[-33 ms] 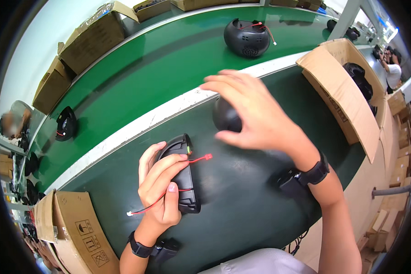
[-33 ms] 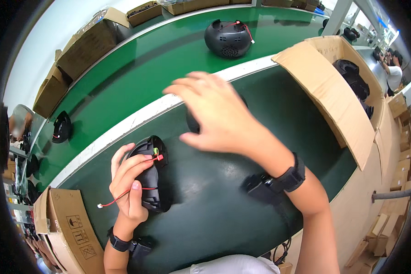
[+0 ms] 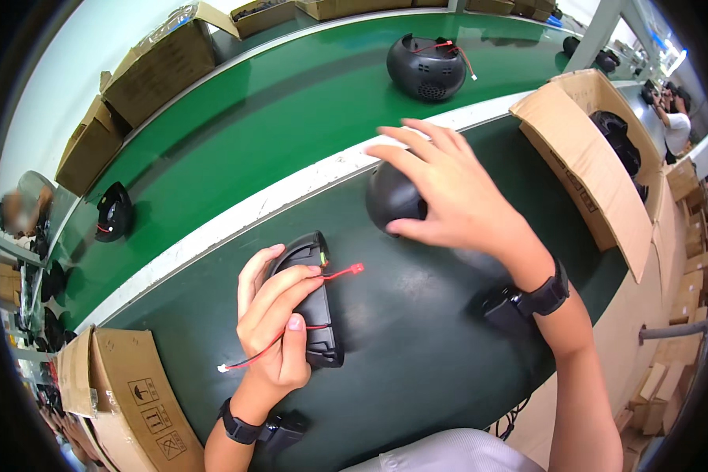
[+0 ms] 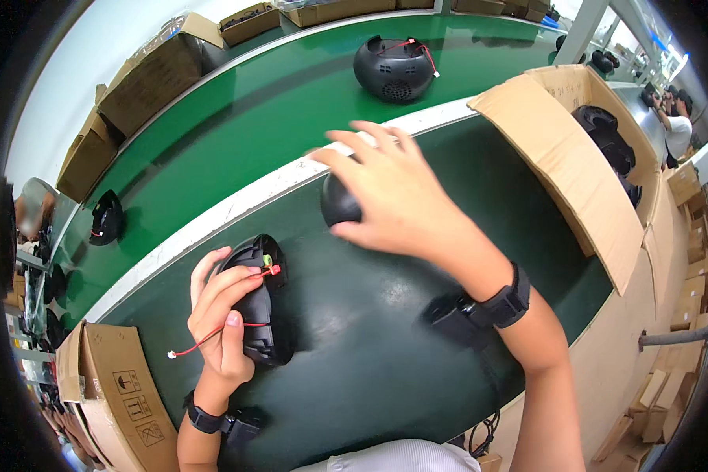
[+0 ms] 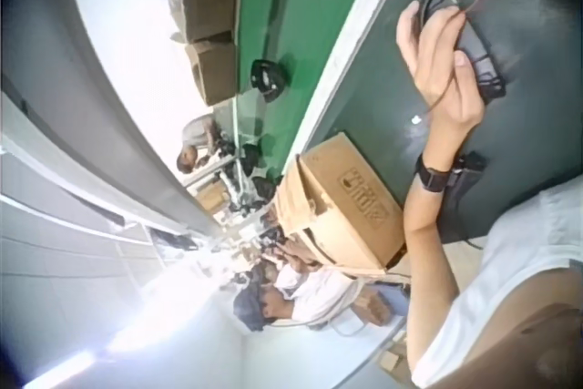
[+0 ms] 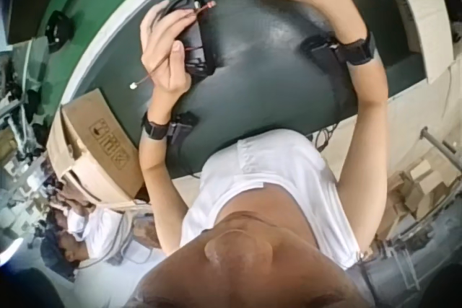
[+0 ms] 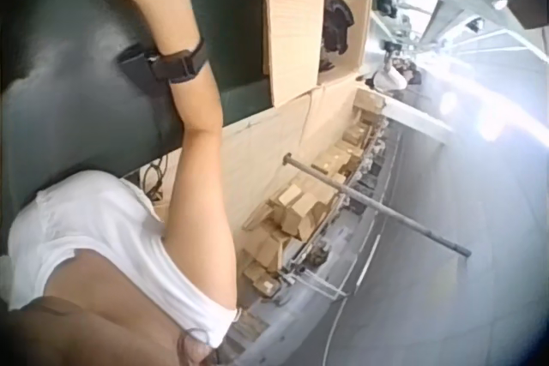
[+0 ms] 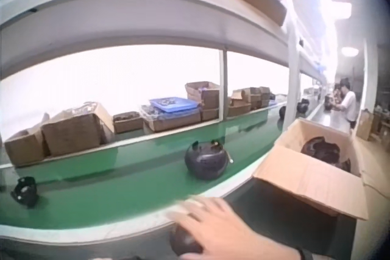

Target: Manually assemble plastic housing for an electronic device by connecting wires and snapping pieces together.

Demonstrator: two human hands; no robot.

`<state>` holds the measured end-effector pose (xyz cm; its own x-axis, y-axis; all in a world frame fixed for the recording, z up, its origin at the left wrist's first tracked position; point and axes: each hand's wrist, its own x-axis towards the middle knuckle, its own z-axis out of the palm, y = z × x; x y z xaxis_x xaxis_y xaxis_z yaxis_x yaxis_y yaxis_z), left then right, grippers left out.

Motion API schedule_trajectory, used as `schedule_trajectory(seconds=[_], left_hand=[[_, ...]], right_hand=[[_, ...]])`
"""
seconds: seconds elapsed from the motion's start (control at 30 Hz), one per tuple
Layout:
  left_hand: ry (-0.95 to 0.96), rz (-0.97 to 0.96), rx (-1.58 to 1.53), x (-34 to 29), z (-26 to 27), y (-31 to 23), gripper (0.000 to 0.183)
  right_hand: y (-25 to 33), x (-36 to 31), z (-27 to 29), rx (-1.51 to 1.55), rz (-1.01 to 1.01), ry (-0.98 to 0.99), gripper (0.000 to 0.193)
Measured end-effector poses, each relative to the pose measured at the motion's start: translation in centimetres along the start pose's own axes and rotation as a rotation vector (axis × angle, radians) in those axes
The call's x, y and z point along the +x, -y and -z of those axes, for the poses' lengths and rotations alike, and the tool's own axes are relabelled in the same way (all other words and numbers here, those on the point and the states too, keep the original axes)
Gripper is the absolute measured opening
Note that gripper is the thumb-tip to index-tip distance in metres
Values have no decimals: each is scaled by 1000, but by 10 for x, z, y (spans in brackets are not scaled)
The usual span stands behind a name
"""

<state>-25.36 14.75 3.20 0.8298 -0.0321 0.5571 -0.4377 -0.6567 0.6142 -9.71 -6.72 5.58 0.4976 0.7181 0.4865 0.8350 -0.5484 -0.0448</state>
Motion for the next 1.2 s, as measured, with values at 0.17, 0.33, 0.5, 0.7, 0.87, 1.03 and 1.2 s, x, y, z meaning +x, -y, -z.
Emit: schedule_trajectory(seconds=[0.17, 0.33, 0.5, 0.7, 0.87, 1.03, 1.2], left_hand=[[-19, 8, 13, -4, 5, 5, 35], [-39, 6, -15, -6, 7, 5, 35], [-41, -10, 5, -8, 11, 7, 34], [-36, 15, 0, -8, 4, 8, 41], [-44, 8, -1, -9, 4, 8, 41], [-66, 14, -6, -10, 5, 9, 40], [-63, 24, -14, -10, 5, 7, 41]], right_hand=[[-13, -17, 10, 372, -110, 194, 85], [9, -39, 19, 896, -346, -77, 65], [18, -36, 28, 188, -532, 344, 32], [11, -44, -22, 821, -310, 123, 61], [22, -43, -28, 1645, -527, 182, 88], [23, -52, -22, 1052, -74, 311, 153], [31, -56, -18, 1189, -285, 237, 141]])
